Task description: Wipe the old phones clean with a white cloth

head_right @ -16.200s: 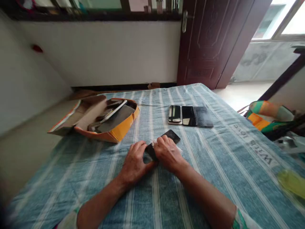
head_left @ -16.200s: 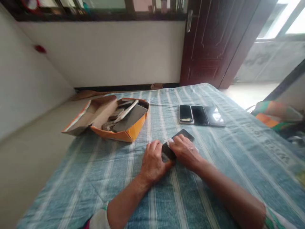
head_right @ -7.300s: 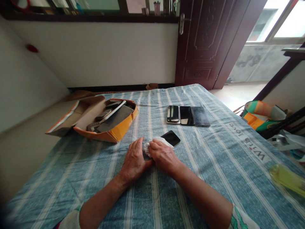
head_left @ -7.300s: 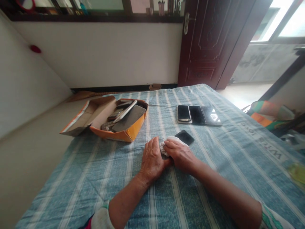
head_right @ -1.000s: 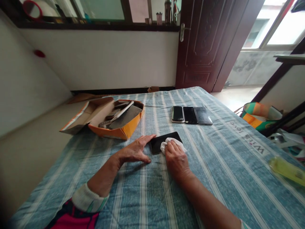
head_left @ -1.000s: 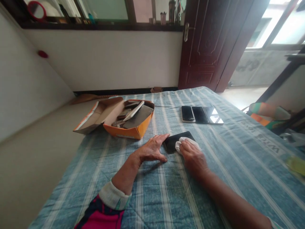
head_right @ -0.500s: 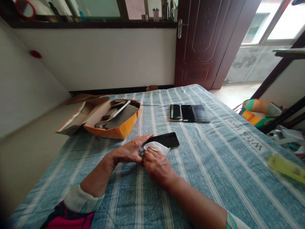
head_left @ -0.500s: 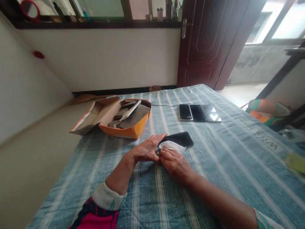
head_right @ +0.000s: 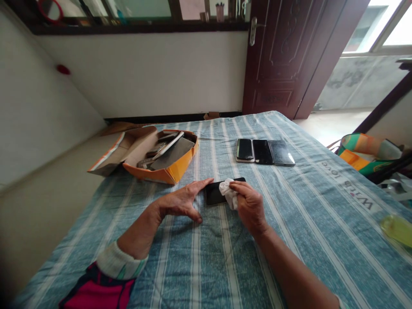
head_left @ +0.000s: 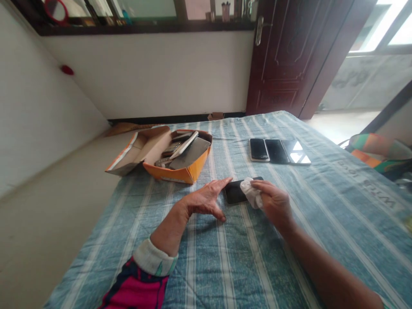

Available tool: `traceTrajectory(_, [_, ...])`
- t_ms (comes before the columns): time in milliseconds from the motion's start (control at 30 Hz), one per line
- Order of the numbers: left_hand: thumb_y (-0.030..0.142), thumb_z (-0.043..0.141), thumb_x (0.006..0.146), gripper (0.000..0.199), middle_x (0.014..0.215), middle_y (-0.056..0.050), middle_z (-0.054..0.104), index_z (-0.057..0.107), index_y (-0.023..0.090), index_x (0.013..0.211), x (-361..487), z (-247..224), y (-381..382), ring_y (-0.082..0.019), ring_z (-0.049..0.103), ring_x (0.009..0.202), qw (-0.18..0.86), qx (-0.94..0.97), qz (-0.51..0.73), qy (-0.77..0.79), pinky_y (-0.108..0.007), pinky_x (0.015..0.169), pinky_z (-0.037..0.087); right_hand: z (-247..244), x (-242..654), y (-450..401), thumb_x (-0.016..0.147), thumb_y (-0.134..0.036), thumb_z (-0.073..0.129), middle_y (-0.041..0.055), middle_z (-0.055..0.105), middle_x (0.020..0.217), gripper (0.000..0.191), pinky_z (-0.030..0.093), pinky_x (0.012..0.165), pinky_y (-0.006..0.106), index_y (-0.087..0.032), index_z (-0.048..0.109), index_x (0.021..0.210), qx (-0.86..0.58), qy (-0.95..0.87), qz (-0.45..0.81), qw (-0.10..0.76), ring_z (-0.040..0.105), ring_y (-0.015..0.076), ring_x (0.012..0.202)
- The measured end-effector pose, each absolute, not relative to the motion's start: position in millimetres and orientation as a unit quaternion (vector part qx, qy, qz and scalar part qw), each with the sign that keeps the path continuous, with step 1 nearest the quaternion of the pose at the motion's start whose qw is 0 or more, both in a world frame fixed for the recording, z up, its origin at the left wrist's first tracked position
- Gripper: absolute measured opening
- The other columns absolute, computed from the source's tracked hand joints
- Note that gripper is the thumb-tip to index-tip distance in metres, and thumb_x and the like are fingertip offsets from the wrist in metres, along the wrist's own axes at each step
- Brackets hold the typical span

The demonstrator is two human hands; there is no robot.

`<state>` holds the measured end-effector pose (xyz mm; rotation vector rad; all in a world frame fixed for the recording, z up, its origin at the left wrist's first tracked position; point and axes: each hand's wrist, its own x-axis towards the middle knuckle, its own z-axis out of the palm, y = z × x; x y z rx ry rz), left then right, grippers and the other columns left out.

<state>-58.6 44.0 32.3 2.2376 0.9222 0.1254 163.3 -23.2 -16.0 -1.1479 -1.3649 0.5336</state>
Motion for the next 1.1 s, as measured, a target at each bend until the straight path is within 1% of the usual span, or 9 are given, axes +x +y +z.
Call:
traceTrajectory(167, [0.033,0.083,0.050,0.120,0.153,-0.015,0.031,0.018,0.014,0.149,-57,36,43,-0.029,0.029,0.140,0.346,0.868,0.044,0.353,-0.040,0.116,0.022,-28,130,-22,0.084,-0.008,0.046,0.0107,0.070,0.107,0.032,0.050,0.094,0.040,-0.020,0.073,0.097,-0.456,-0.736,0.127,0.484,0.063,0.0238,0.106])
traceTrajectory(300, [0.030,0.079,0.053,0.115,0.152,-0.015,0.032,0.019,0.013,0.149,-55,40,43,-0.031,0.032,0.138,0.336,0.869,0.040,0.361,-0.040,0.115,0.024,-27,111,-24,0.084,-0.008,0.048,0.0105,0.069,0.106,0.027,0.050,0.094,0.037,-0.018,0.072,0.093,-0.403,-0.789,0.123,0.447,0.062,0.0220,0.105])
traceTrajectory(467, [0.030,0.076,0.056,0.110,0.152,-0.014,0.032,0.019,0.012,0.149,-55,44,41,-0.031,0.032,0.138,0.321,0.869,0.036,0.376,-0.040,0.114,0.026,-18,113,-31,0.084,-0.007,0.046,0.0059,0.070,0.101,0.030,0.053,0.083,0.026,-0.020,0.071,0.093,-0.357,-0.770,0.224,0.479,0.066,0.0149,0.092])
traceTrajectory(567, [0.030,0.077,0.056,0.110,0.151,-0.013,0.034,0.021,0.015,0.148,-55,46,40,-0.030,0.034,0.137,0.319,0.867,0.033,0.382,-0.041,0.114,0.027,-11,129,-36,0.084,-0.005,0.043,0.0055,0.070,0.095,0.032,0.054,0.080,0.024,-0.019,0.071,0.092,-0.370,-0.732,0.226,0.526,0.067,0.0140,0.088])
traceTrajectory(633, [0.032,0.079,0.055,0.110,0.151,-0.014,0.034,0.022,0.014,0.148,-55,46,40,-0.030,0.034,0.137,0.317,0.867,0.032,0.384,-0.041,0.114,0.026,-7,141,-38,0.085,-0.004,0.041,0.0065,0.069,0.097,0.033,0.054,0.080,0.025,-0.018,0.070,0.095,-0.410,-0.717,0.176,0.536,0.067,0.0146,0.089])
traceTrajectory(700, [0.037,0.080,0.057,0.108,0.151,-0.014,0.034,0.025,0.013,0.147,-54,45,41,-0.029,0.033,0.138,0.309,0.869,0.027,0.385,-0.041,0.115,0.026,-6,148,-38,0.087,-0.005,0.041,0.0089,0.068,0.102,0.033,0.054,0.084,0.028,-0.016,0.068,0.100,-0.444,-0.734,0.094,0.506,0.066,0.0170,0.094])
traceTrajectory(833, [0.048,0.069,0.073,0.086,0.147,-0.014,0.041,0.034,0.014,0.144,-49,35,43,-0.028,0.037,0.135,0.258,0.884,0.041,0.388,-0.043,0.113,0.027,-14,144,-38,0.089,-0.008,0.045,0.0110,0.068,0.104,0.025,0.051,0.094,0.037,-0.014,0.068,0.098,-0.444,-0.794,-0.029,0.414,0.062,0.0228,0.105])
traceTrajectory(933, [0.047,0.062,0.080,0.071,0.142,-0.013,0.047,0.040,0.017,0.140,-42,29,41,-0.028,0.042,0.131,0.218,0.890,0.061,0.396,-0.044,0.111,0.031,-22,140,-41,0.089,-0.009,0.048,0.0120,0.068,0.102,0.021,0.051,0.094,0.037,-0.013,0.067,0.095,-0.468,-0.806,-0.102,0.347,0.062,0.0245,0.104])
traceTrajectory(1100, [0.038,0.065,0.078,0.064,0.137,-0.007,0.053,0.044,0.025,0.136,-36,32,36,-0.026,0.047,0.126,0.197,0.892,0.067,0.400,-0.040,0.109,0.034,-29,159,-45,0.089,-0.005,0.044,0.0146,0.067,0.105,0.025,0.049,0.097,0.035,-0.009,0.066,0.099,-0.527,-0.790,-0.149,0.274,0.061,0.0249,0.105])
